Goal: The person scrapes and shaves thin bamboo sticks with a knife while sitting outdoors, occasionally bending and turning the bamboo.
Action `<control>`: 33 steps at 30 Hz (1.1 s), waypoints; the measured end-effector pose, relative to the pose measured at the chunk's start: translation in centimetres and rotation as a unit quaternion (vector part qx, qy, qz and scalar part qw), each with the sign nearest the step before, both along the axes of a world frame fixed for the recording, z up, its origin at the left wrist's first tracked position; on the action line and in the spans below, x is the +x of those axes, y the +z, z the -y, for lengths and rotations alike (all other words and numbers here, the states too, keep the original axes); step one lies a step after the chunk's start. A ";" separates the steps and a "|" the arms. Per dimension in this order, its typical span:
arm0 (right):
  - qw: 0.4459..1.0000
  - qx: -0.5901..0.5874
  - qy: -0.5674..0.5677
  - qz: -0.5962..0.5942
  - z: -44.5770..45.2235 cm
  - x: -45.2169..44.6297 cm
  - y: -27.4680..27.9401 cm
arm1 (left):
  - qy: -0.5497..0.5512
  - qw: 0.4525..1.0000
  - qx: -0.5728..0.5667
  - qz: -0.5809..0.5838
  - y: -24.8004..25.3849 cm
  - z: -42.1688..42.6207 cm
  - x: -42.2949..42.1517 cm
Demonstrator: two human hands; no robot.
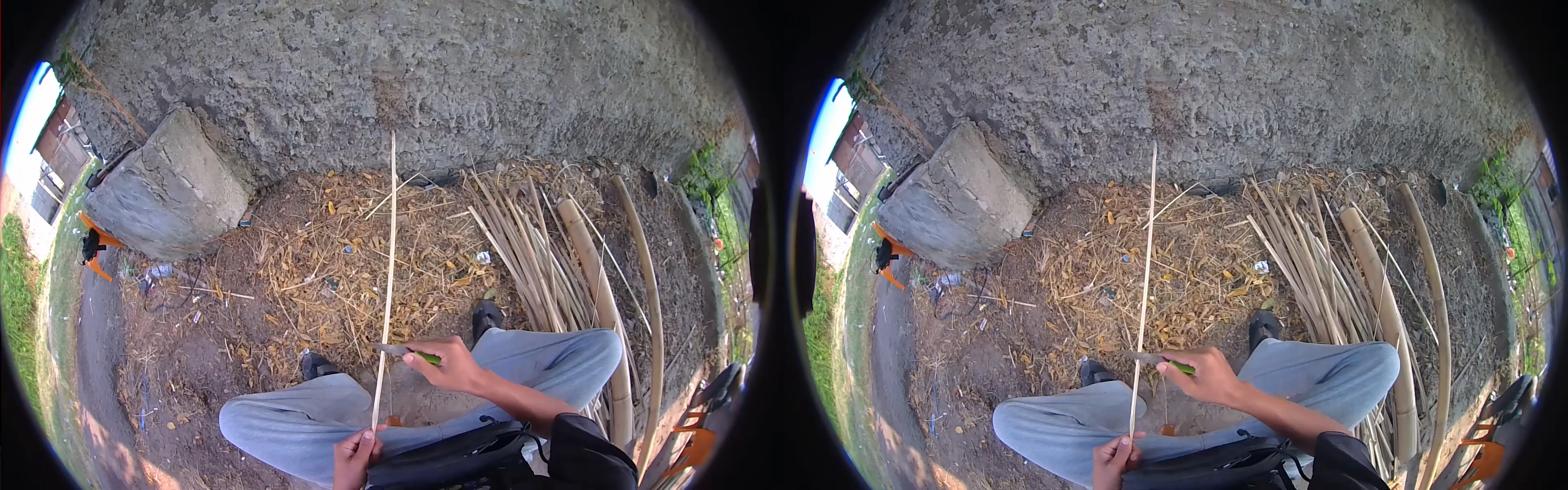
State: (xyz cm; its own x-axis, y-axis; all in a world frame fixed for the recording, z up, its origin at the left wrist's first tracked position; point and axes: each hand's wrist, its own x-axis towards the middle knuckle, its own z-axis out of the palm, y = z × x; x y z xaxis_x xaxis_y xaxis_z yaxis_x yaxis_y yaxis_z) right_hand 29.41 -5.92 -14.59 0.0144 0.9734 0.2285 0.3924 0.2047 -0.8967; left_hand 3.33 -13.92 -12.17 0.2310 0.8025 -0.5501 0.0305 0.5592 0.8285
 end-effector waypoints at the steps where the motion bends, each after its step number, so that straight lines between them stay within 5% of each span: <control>1: 1.000 -0.001 -0.003 0.002 0.5 -0.4 -0.2 | 0.006 0.999 -0.049 -0.010 1.2 -0.8 0.9; 7: 1.000 -0.009 0.011 0.027 1.6 -1.1 -0.9 | -0.046 0.998 0.033 0.019 -2.3 -2.2 1.2; 21: 0.966 0.119 0.008 0.229 2.6 -2.3 -0.8 | -0.032 0.997 -0.031 0.066 -3.1 -2.6 2.2; 33: 0.946 0.192 0.017 0.262 3.3 -2.0 -1.2 | -0.076 0.987 -0.066 0.125 -3.7 -2.5 1.1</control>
